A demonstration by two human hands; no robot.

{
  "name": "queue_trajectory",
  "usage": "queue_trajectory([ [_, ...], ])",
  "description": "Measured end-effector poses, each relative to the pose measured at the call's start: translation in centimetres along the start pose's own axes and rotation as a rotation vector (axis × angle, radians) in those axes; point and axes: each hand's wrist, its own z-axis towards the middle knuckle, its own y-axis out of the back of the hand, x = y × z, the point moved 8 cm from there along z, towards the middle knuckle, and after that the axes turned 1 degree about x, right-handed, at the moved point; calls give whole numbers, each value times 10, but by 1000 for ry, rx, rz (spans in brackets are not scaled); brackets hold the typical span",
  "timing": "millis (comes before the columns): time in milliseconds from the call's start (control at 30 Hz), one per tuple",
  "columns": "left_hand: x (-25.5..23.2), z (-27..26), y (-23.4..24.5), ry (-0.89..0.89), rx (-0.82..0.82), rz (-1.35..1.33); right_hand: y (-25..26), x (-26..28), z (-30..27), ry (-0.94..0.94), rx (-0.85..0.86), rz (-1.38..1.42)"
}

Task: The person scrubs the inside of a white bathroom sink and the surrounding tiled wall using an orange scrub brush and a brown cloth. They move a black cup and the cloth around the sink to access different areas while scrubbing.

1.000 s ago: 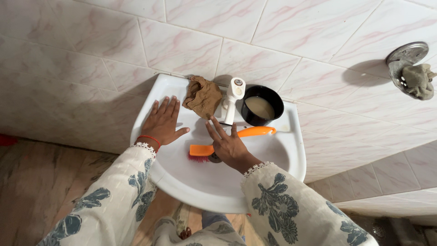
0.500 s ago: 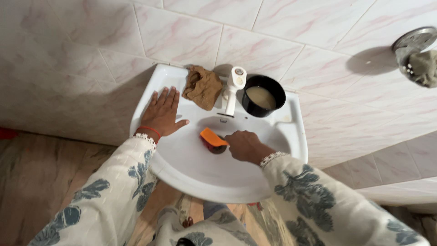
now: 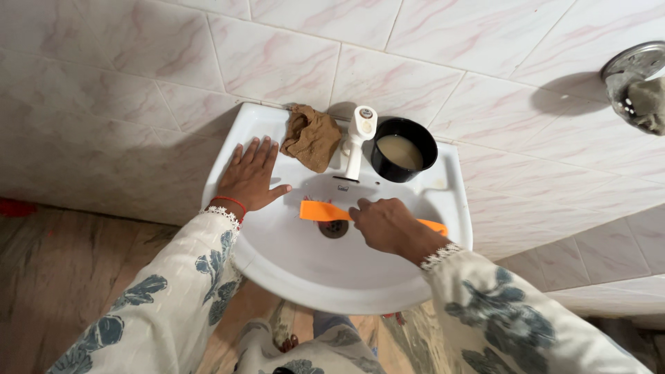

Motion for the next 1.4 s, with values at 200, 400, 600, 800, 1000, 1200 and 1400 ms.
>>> queue_trajectory([
  [200,4,5,-7,12,17,-45,60,-12,-27,-22,56,16],
  [400,10,11,-15,47,86,-182,98,-24,-46,-114,181,85],
  [600,7,11,-10,35,179,-131,143,-54,-57,-217,139,153],
  [800,4,7,-12,22,221,74,157,-74,-43,-319,-13,136],
  [1000,3,8,-8,61,107,-103,151,-86,-30,-369,78,117],
  [1200,2,7,-3,98,97,-79,159,-87,-22,-376,53,96],
  [1400,0,7,-4,99,34,-88,156,-88,-30,-410,105,142],
])
